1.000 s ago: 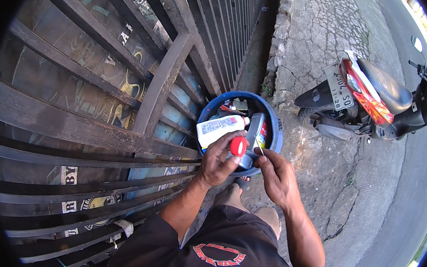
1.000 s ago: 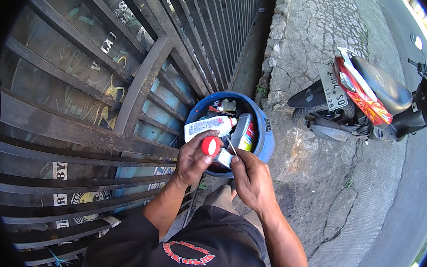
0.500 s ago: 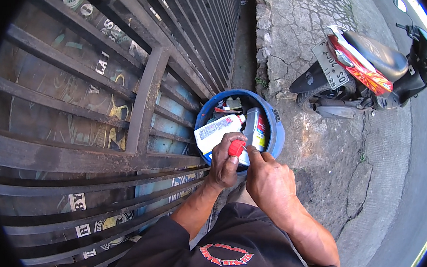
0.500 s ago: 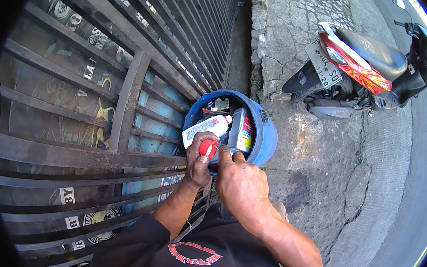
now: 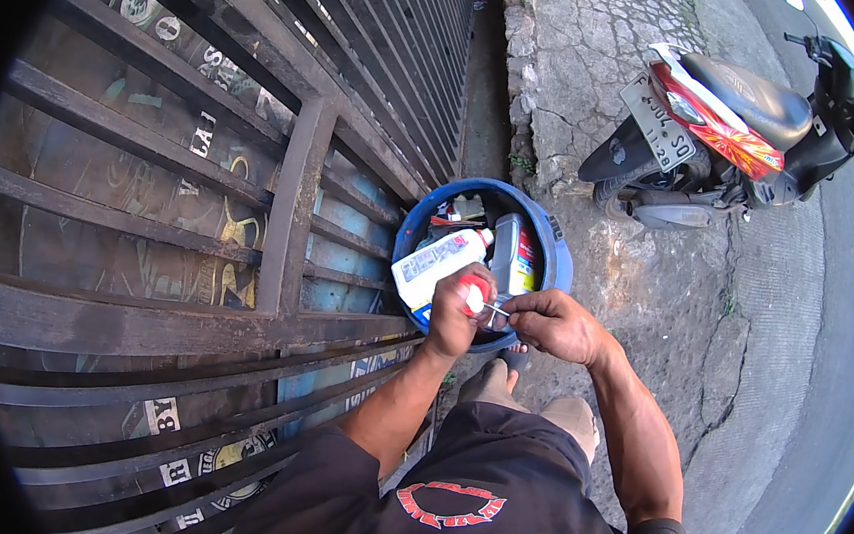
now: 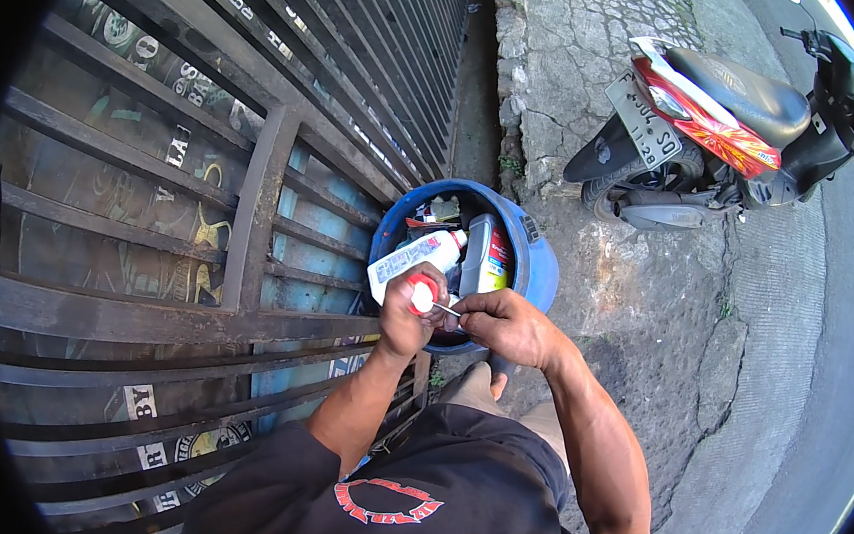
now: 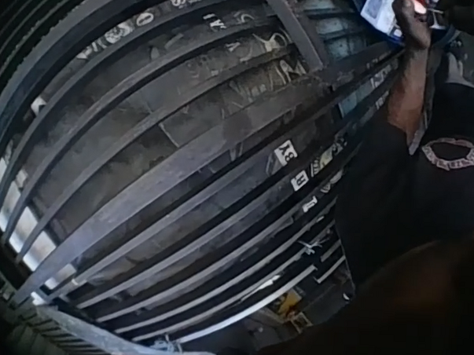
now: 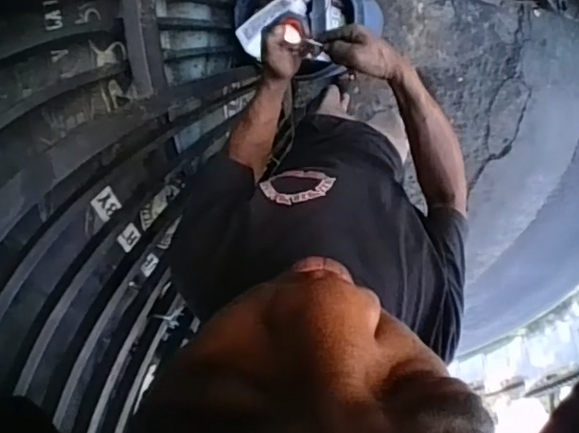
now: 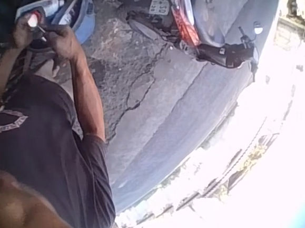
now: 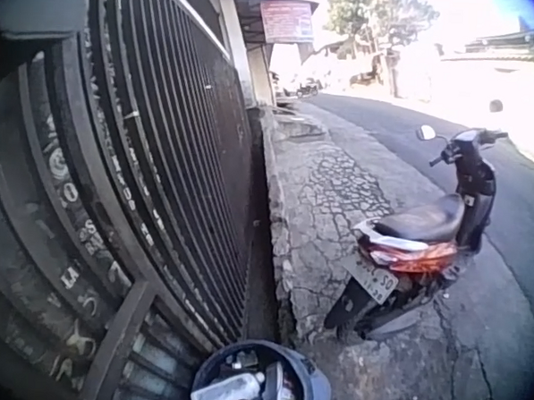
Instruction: Repairing and maintaining the brake lever and master cylinder assembly on a motorcycle.
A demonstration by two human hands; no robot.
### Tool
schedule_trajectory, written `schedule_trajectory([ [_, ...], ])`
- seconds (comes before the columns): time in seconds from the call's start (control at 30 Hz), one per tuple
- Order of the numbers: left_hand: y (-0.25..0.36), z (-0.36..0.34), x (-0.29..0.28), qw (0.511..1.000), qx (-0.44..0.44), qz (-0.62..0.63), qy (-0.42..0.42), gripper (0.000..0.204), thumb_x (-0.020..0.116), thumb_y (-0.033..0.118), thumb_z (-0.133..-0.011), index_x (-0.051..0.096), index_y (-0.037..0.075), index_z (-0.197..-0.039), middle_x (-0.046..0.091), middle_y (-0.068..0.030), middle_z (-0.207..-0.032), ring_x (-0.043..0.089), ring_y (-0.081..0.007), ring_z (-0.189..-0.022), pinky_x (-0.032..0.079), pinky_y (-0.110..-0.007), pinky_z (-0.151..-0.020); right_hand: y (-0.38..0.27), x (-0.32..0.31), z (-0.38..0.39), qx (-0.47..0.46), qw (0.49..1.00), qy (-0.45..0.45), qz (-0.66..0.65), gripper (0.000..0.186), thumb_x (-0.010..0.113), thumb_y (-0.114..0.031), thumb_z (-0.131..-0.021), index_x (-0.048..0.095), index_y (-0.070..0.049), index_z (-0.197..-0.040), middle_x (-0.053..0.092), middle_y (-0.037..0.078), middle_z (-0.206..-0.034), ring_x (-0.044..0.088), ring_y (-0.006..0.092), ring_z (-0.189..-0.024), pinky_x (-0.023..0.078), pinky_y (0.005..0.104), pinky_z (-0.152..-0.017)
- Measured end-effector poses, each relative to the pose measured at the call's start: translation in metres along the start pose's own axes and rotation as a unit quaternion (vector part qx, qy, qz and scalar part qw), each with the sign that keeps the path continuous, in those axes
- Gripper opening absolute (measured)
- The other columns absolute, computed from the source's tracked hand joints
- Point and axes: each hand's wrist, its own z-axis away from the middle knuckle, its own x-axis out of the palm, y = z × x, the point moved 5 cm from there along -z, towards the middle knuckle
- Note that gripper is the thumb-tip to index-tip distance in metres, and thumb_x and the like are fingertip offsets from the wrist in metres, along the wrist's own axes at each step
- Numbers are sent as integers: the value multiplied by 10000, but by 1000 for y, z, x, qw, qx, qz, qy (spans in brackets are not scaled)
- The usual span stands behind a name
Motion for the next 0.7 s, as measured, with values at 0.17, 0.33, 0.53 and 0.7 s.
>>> schedule_trajectory([
  [0.17, -30, 2, -12, 978, -76, 174, 84, 488, 386, 489, -979, 602, 55, -931, 439, 34, -635, 378, -82, -506, 313, -261, -468, 34, 15, -22, 26, 999, 19, -40, 327, 531, -209, -1013, 685, -38, -1246, 497, -23, -694, 599, 130, -572, 579, 341, -394],
  [0.33, -33, 20, -27, 966, -92, 201, 138, 461, 367, 462, -1003, 609, 73, -950, 463, 21, -659, 376, -95, -512, 310, -263, -472, 17, 27, -21, -55, 973, 181, 133, 304, 601, -219, -985, 692, -2, -1176, 700, 129, -759, 704, 250, -662, 561, 395, -579],
  [0.53, 9, 36, -46, 862, 242, -396, 203, 303, 616, 313, -979, 603, 20, -1053, 657, -145, -818, 666, -294, -687, 510, -417, -612, -8, 39, -20, -96, 946, 228, 211, 255, 615, -192, -991, 681, 25, -1108, 701, 263, -794, 746, 349, -743, 559, 470, -707],
  [0.7, -36, -9, -98, 759, -25, -628, 171, 424, 788, 328, -884, 664, 69, -1196, 732, -242, -1065, 705, -461, -962, 561, -531, -826, 8, 26, -12, -86, 926, 314, 193, 279, 607, -218, -1006, 652, 56, -983, 623, 188, -700, 643, 243, -643, 508, 444, -655],
])
